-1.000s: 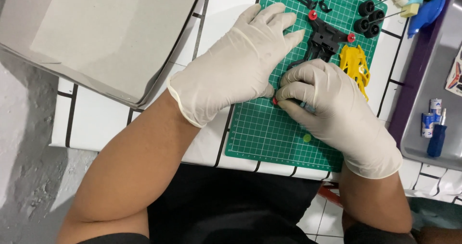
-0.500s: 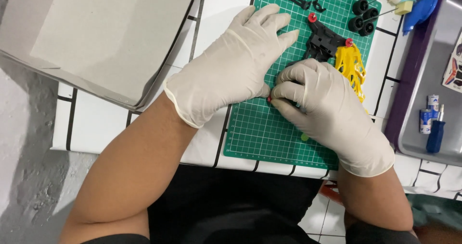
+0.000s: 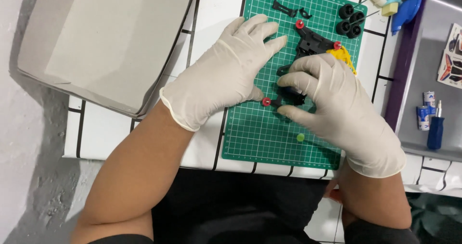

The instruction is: The person assembles a toy car chassis on a green cutting mat. They attach red wheels to the black frame, secure a battery pack, and use a screwdriver to tighten components. Finally, they place a yellow body shell onto the chassis.

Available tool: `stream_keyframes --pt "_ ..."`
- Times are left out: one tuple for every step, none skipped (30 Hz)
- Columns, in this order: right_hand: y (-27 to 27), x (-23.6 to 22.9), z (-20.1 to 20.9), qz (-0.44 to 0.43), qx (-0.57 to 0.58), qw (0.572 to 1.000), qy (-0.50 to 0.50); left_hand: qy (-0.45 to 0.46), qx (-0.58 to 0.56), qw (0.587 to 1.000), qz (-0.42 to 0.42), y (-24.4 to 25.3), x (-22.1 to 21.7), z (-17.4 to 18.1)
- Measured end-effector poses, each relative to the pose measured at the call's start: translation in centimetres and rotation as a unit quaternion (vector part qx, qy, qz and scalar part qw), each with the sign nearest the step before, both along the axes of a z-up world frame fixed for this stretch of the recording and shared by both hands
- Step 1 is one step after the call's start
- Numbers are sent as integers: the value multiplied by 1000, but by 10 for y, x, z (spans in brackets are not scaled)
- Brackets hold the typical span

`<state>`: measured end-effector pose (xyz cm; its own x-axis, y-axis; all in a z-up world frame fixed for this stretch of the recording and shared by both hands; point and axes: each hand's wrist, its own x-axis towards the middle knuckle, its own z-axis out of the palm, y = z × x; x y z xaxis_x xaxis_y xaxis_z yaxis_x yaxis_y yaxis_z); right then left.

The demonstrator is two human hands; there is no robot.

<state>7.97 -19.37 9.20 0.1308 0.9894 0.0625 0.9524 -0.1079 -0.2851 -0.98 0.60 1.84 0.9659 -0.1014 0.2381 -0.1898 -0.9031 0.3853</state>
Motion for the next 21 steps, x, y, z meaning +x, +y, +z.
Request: stream_keyframes --pt "-4 3 -4 -2 4 1000 -1 -1 4 1000 -2 1 -1 2" --pt "-7 5 -8 -32 -28 998 -37 13 -13 1000 -4 1 -2 4" --pt "-11 8 -12 -62 -60 994 -73 27 -29 999 -5 2 -2 6" --pt "-14 8 -14 -65 -56 994 -73 26 -24 999 -8 3 -2 5" --pt "-16 9 -17 -76 -78 991 -81 28 -31 999 -8 4 -2 5" --pt "-18 10 -19 -88 -100 987 -89 29 -36 999 -9 5 -2 6" --pt "-17 10 -19 -91 -96 987 -89 28 -31 999 -11 6 -2 8" --pt "-17 9 -19 -89 -96 988 -79 41 -40 998 -14 6 -2 11" --pt "-16 8 -20 -88 -96 989 -68 54 -50 997 -17 7 -3 13" --pt "-14 6 -17 -91 -90 989 -69 53 -44 997 -19 8 -4 15" --pt "-13 5 -15 -85 -94 990 -61 9 -66 998 -23 10 -6 18" --pt "-12 3 -12 -80 -98 991 -54 -36 -87 995 -27 11 -7 20" --pt "-13 3 -13 -83 -93 991 -55 -37 -82 995 -30 12 -4 22" --pt "-15 3 -14 -63 -76 993 -68 -54 -72 996 12 12 -2 24" --pt "-16 3 -16 -44 -60 994 -81 -71 -61 994 53 13 1 26" --pt "-17 3 -16 -47 -56 994 -82 -73 -57 994 50 14 1 24" --pt "-18 3 -17 -42 -52 995 -78 -102 -65 990 73 16 2 22" --pt "-18 2 -17 -36 -49 995 -74 -130 -73 984 95 17 2 20" --pt "-18 2 -18 -38 -45 995 -75 -132 -70 985 92 18 4 17" --pt "-19 2 -19 -40 -45 996 -71 -141 -76 983 93 18 5 13" --pt "-19 2 -20 -42 -45 996 -67 -150 -82 981 94 19 7 10"
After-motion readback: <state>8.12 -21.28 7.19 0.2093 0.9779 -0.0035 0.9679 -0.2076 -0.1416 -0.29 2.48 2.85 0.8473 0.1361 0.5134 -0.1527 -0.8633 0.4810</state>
